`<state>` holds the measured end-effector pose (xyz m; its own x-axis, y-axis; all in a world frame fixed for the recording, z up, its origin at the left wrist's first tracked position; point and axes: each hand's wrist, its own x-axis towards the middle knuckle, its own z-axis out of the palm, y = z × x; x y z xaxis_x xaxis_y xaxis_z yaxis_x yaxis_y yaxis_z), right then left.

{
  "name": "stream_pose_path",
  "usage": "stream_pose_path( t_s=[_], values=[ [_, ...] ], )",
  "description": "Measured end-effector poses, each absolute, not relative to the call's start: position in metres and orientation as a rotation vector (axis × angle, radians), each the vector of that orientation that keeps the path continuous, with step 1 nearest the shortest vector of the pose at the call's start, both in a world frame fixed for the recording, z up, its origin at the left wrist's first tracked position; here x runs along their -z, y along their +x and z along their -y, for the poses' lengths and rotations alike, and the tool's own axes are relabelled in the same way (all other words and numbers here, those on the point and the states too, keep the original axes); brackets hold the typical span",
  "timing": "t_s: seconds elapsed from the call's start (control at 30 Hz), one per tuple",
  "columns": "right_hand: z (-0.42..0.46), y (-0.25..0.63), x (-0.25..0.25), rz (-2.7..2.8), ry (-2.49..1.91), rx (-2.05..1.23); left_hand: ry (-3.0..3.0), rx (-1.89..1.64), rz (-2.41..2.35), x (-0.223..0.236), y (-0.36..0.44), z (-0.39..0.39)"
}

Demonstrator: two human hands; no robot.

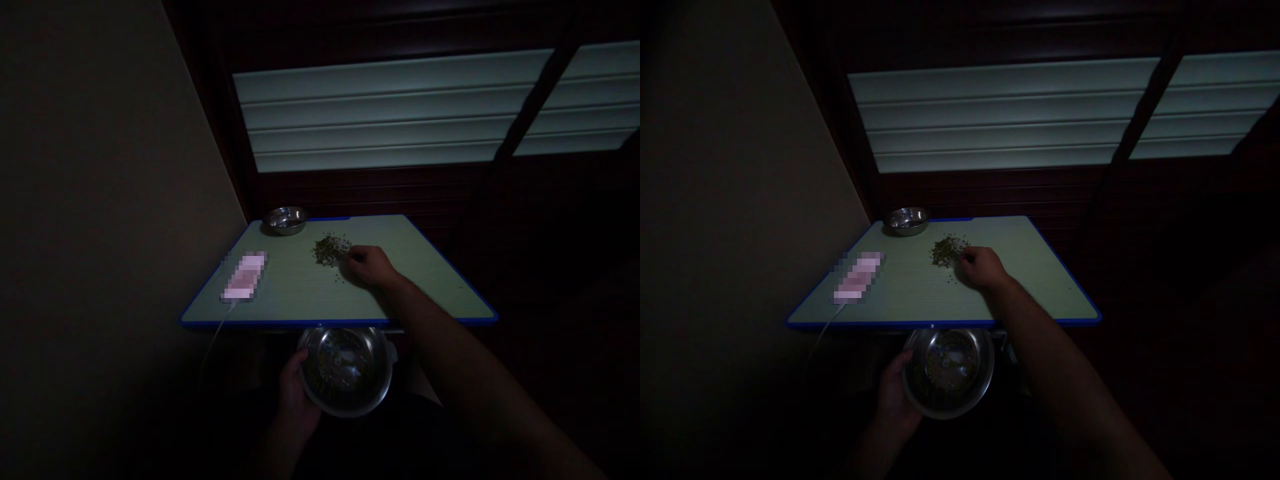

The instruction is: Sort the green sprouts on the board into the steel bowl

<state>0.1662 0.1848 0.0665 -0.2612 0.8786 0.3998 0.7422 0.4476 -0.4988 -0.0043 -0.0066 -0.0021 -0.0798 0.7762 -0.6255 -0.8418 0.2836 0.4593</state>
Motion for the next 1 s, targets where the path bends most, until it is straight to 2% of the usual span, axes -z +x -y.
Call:
stream_pose_path(
  t_s=[1.0],
  values=[
    [-0.1866, 0.1670, -0.0663, 2.047, -1.276, -0.334, -0.091, -1.342, -0.933, 0.0004, -0.0042, 0.0073]
  ],
)
